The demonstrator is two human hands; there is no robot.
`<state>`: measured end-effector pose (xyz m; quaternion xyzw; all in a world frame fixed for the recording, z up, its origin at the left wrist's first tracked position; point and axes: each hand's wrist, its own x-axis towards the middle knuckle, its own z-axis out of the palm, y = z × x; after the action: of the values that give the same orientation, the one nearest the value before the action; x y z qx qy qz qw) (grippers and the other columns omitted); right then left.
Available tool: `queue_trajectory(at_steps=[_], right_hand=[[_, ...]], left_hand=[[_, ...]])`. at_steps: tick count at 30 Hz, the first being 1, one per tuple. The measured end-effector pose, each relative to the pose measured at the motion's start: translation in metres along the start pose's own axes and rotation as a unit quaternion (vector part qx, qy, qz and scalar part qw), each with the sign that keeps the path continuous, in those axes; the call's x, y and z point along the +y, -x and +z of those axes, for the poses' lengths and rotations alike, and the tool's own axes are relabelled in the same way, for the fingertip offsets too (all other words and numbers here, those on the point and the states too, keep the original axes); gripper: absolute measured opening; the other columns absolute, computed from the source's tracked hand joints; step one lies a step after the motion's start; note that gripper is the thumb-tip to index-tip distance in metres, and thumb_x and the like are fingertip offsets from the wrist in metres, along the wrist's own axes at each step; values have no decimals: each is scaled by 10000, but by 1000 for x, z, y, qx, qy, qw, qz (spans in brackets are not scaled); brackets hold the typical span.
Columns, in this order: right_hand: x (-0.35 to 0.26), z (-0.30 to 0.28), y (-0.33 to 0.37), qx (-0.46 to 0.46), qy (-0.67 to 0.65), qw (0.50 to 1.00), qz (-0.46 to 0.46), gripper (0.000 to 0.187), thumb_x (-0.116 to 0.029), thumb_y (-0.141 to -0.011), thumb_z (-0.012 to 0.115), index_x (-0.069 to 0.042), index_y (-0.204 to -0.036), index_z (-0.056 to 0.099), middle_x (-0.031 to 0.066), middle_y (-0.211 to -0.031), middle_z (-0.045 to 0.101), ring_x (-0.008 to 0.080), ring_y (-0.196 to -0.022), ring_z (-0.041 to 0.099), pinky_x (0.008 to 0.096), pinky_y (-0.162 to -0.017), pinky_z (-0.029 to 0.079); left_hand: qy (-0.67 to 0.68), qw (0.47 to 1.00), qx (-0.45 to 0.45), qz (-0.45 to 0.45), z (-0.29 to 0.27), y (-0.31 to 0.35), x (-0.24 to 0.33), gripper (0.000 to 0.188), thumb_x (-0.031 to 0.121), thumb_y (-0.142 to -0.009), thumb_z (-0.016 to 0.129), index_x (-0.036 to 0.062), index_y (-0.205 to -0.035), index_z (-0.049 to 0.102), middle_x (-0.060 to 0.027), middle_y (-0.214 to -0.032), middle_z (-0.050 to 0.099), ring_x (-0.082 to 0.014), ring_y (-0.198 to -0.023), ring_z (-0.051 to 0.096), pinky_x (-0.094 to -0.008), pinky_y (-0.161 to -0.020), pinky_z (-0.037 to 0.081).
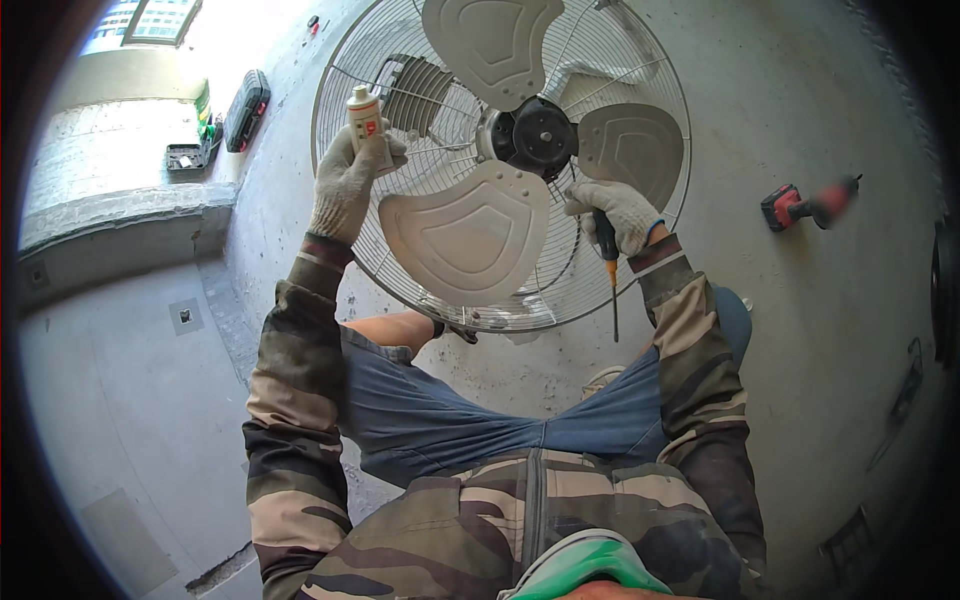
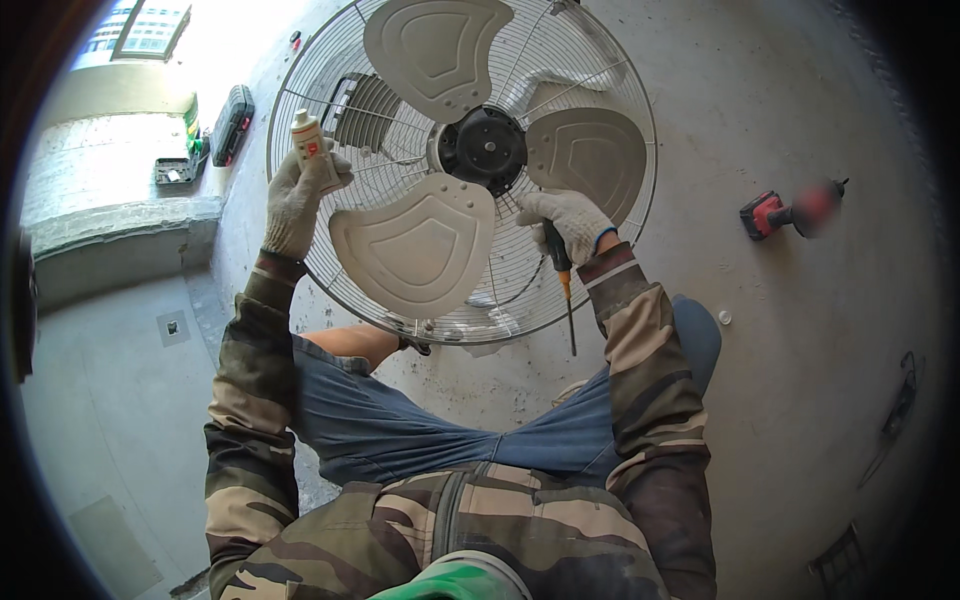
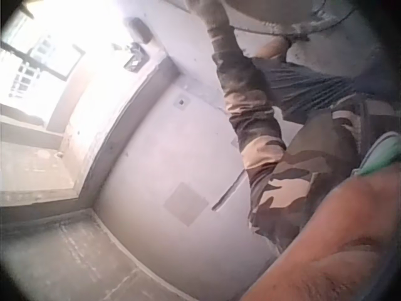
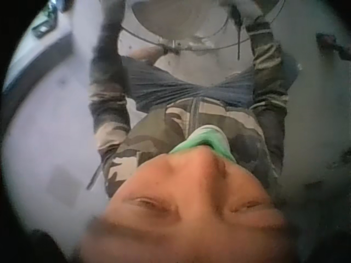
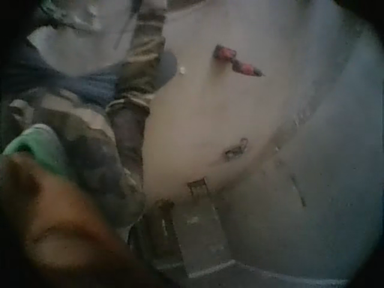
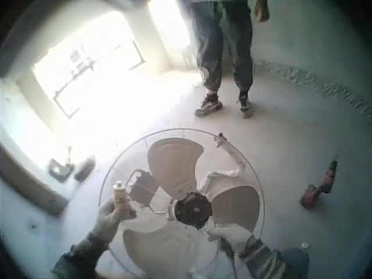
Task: The person is assembling a large industrial or pedestal fan by attaching the blades and motor assembly.
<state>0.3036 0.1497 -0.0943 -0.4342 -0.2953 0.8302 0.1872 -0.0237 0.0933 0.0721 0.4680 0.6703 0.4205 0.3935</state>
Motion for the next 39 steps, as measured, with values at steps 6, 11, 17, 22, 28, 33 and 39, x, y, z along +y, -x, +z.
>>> queue_trajectory(at_steps=[6, 11, 17, 22, 28, 33, 39], right_hand=[[21, -6, -4, 26, -478, 877, -36, 384, -375, -953, 713, -27, -1081, 613, 135, -1019, 654, 101, -621, 585, 276, -534, 529], [11, -16, -5, 119, -480, 864, -94, 362, -373, -995, 637, -21, -1074, 608, 120, -892, 667, 124, -637, 575, 289, -559, 515], [0, 2, 12, 198, -394, 881, -171, 267, -256, -1022, 567, -17, -1134, 603, 162, -1036, 723, 116, -632, 580, 296, -555, 527], [-15, 19, 31, 256, -308, 899, -177, 277, -234, -1005, 593, -8, -1164, 601, 160, -1059, 725, 117, -649, 611, 270, -539, 539], [-18, 27, 41, 220, -320, 908, -159, 299, -213, -980, 623, -8, -1196, 594, 152, -1059, 718, 130, -624, 623, 272, -524, 545], [-14, 22, 42, 203, -301, 917, -165, 304, -205, -967, 638, -9, -1196, 605, 146, -1056, 711, 145, -647, 642, 272, -528, 547], [-13, 22, 45, 158, -417, 884, -140, 272, -224, -961, 661, -58, -1169, 602, 99, -1059, 683, 169, -739, 677, 315, -607, 565]], left_hand=[[-12, 999, -35, 27, -6, 4, -11, 357, 260, -1035, 607, -28, -1242, 563, -98, -1011, 679, -181, -970, 678, -351, -914, 565], [-68, 997, -29, 3, -4, 2, -34, 359, 283, -1044, 587, -28, -1222, 568, -100, -1032, 672, -182, -977, 666, -368, -929, 556], [-86, 994, -61, -20, 2, 8, -32, 358, 235, -1019, 626, -29, -1254, 562, -90, -1007, 668, -160, -928, 665, -341, -866, 572], [-127, 982, -129, -51, 28, 6, 1, 381, 242, -1000, 653, -16, -1268, 570, -57, -963, 667, -121, -860, 651, -289, -761, 566], [-290, 933, -207, -49, 59, -18, 30, 370, 247, -976, 679, -14, -1229, 614, -55, -900, 669, -101, -732, 629, -272, -672, 543], [-361, 889, -273, -69, 72, -38, 41, 352, 261, -980, 660, -9, -1205, 638, -47, -871, 676, -88, -705, 616, -252, -637, 526], [-455, 831, -307, -87, 82, -50, 53, 362, 300, -989, 635, -18, -1161, 659, -44, -855, 676, -79, -658, 596, -239, -582, 506]])
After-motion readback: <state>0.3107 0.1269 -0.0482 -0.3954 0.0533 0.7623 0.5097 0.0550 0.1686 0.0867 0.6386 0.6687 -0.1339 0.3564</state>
